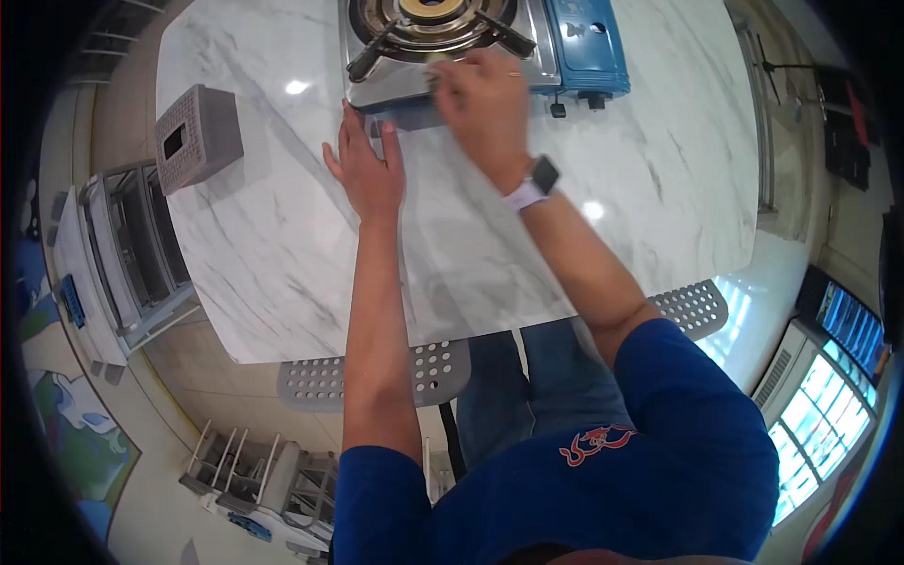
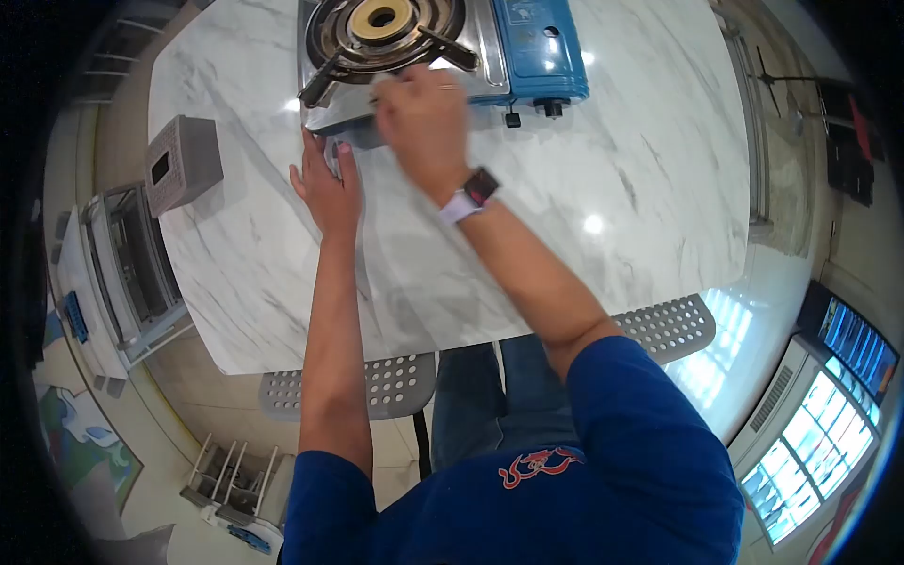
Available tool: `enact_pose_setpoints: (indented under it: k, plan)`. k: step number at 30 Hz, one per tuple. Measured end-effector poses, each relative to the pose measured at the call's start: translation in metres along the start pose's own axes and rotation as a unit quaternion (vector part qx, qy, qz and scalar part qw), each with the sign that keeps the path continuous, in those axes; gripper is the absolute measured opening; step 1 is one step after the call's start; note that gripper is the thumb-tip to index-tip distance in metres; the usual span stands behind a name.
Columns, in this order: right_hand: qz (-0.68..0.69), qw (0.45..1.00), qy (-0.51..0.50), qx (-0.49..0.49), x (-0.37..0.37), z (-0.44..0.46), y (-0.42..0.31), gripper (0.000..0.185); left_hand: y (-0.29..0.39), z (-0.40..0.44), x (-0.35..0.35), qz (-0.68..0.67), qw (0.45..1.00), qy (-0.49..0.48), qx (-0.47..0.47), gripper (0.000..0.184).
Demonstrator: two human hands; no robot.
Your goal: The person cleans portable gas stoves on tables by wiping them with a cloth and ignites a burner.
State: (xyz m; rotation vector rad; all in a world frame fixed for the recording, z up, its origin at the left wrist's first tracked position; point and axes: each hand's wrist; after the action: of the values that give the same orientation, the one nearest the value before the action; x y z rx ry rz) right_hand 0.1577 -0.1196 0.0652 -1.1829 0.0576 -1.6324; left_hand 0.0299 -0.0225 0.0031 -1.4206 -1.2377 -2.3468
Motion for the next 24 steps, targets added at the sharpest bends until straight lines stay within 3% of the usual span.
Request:
enact_pose_setpoints:
  k: [4, 8, 11, 15, 18, 21, 24]
  plan:
    - [-0.055, 0.997, 0.046, -0.002, 0.05, -0.015, 0.06, 0.023, 0.002, 0.001, 0.0, 0.008, 1.0, 0.009, -0.008, 0.066]
    - [-0.105, 0.985, 0.128, -0.058, 0.055, -0.022, 0.071, 0.02, 0.004, 0.0, -0.001, 0.014, 1.0, 0.014, -0.011, 0.065]
    - [-0.046, 0.978, 0.171, -0.11, 0.015, -0.031, 0.04, 0.022, 0.002, 0.0, 0.0, 0.014, 1.0, 0.011, -0.013, 0.065]
    - [0.218, 0.964, 0.011, -0.154, -0.024, -0.054, -0.009, 0.023, -0.005, -0.001, -0.005, 0.017, 1.0, 0.013, -0.015, 0.065]
    - [0.286, 0.946, -0.001, -0.154, -0.011, -0.068, -0.024, 0.024, -0.006, 0.0, -0.004, 0.011, 0.999, 0.012, -0.031, 0.066]
    - [0.327, 0.847, 0.268, -0.323, 0.007, -0.062, -0.005, 0.026, 0.0, 0.0, -0.004, 0.009, 1.0, 0.015, -0.021, 0.066]
    - [0.12, 0.894, 0.314, -0.296, 0.017, -0.045, 0.025, 0.028, 0.003, 0.0, -0.003, 0.017, 1.0, 0.012, -0.021, 0.065]
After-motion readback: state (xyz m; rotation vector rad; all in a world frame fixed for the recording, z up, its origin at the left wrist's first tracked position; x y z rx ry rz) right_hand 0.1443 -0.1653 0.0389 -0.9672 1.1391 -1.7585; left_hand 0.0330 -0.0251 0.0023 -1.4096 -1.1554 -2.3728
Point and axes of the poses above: each hand's wrist, its own z-axis towards the middle knuckle, its own x-axis out of the back of the hand, y = z × x, and after that the axes turned 4 degrees about -x, right-handed
